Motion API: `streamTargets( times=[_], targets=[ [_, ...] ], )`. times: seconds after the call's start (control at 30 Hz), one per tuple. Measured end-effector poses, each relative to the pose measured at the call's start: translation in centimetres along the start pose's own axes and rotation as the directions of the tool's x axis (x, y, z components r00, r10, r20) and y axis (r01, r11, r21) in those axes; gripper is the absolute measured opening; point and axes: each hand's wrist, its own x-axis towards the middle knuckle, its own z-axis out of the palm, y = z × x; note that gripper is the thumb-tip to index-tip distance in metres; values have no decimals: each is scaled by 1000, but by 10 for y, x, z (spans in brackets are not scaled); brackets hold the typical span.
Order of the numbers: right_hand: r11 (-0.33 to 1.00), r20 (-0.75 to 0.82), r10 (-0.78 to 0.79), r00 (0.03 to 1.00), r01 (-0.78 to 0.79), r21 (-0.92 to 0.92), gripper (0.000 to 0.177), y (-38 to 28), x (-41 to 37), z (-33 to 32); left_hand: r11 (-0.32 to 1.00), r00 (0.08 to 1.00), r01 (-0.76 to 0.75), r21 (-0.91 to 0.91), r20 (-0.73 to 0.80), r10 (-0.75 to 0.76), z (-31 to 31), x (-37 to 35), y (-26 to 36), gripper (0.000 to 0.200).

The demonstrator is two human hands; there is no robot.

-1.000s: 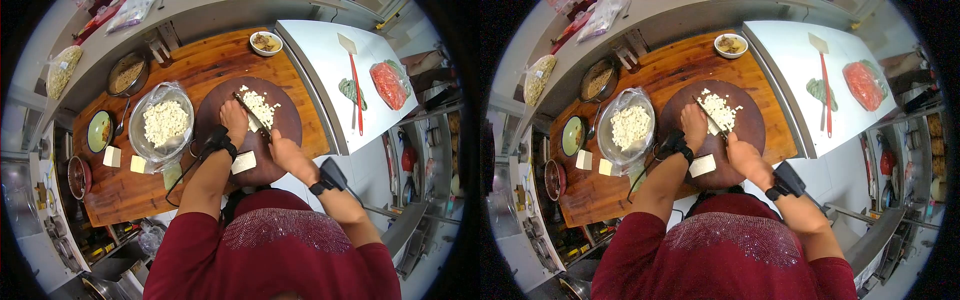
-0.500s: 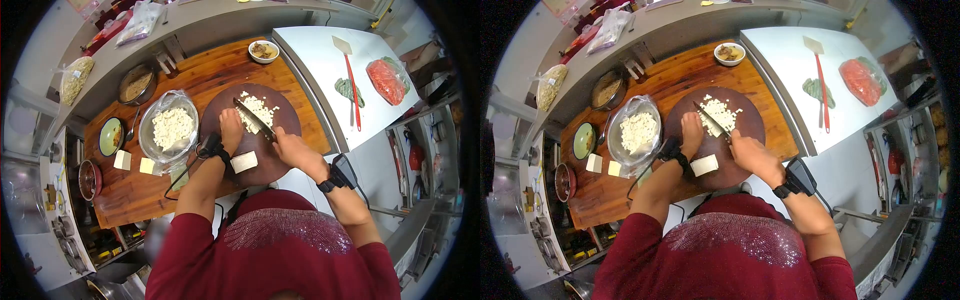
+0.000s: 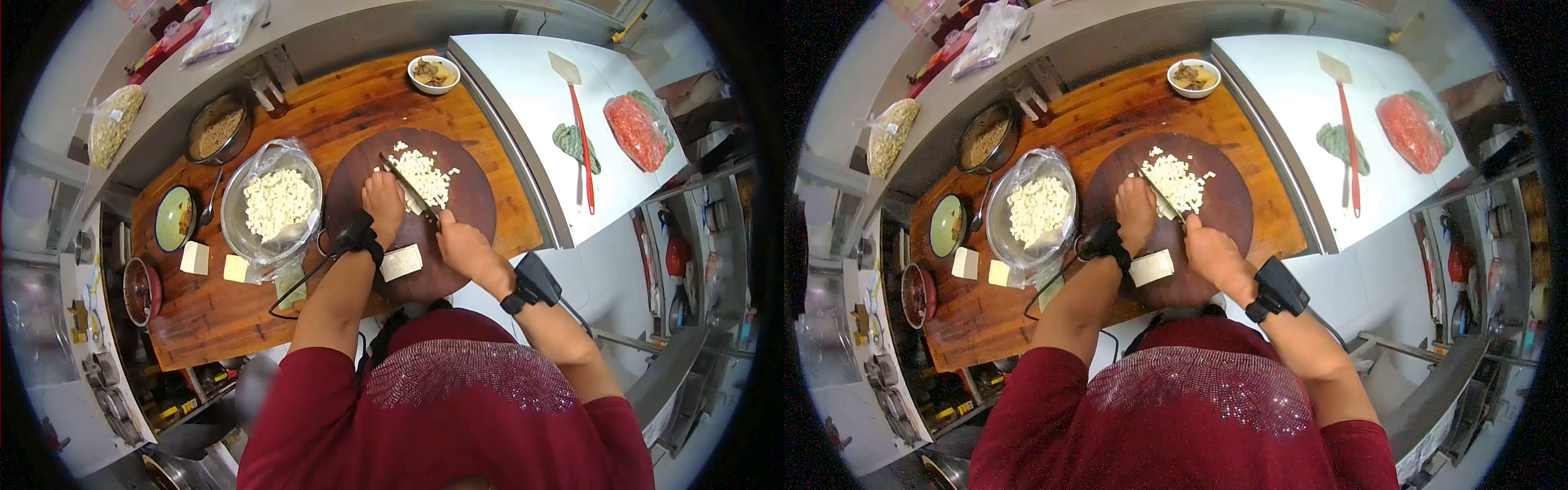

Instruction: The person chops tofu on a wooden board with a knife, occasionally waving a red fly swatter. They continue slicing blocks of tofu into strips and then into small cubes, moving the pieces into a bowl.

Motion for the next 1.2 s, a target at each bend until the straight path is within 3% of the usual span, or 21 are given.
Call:
streamTargets(
  times=[0.07,0.43,0.47,0.53,0.67,0.87,1.07,1.2],
  targets=[
    [994,-41,-102,994,103,28,20,6,1,-11,1000,999,-24,-7,-33,24,2,2,0,10],
    [994,-6,-109,994,109,4,21,1,-29,-36,972,972,-30,-233,-234,-26,-1,-1,-9,9],
    [994,1,-107,994,107,-4,21,2,-30,-34,972,972,-27,-233,-232,-28,1,-2,-10,9],
    [995,15,-96,995,96,-13,21,1,-29,-34,999,998,-33,-32,-59,31,2,-4,-10,8],
    [990,15,-143,990,143,23,22,7,-15,-29,999,998,-53,7,-45,54,1,-5,-8,9],
    [997,27,35,999,-37,66,22,-5,-7,1,991,990,-132,-21,-58,130,-1,-6,-6,8],
    [996,-59,-59,997,63,68,21,3,-8,-11,992,991,-127,-20,-49,126,0,-6,-10,9],
    [994,-96,-100,990,104,34,23,-1,-19,-20,969,991,-137,-207,-25,135,-3,-7,-19,9]
  ],
)
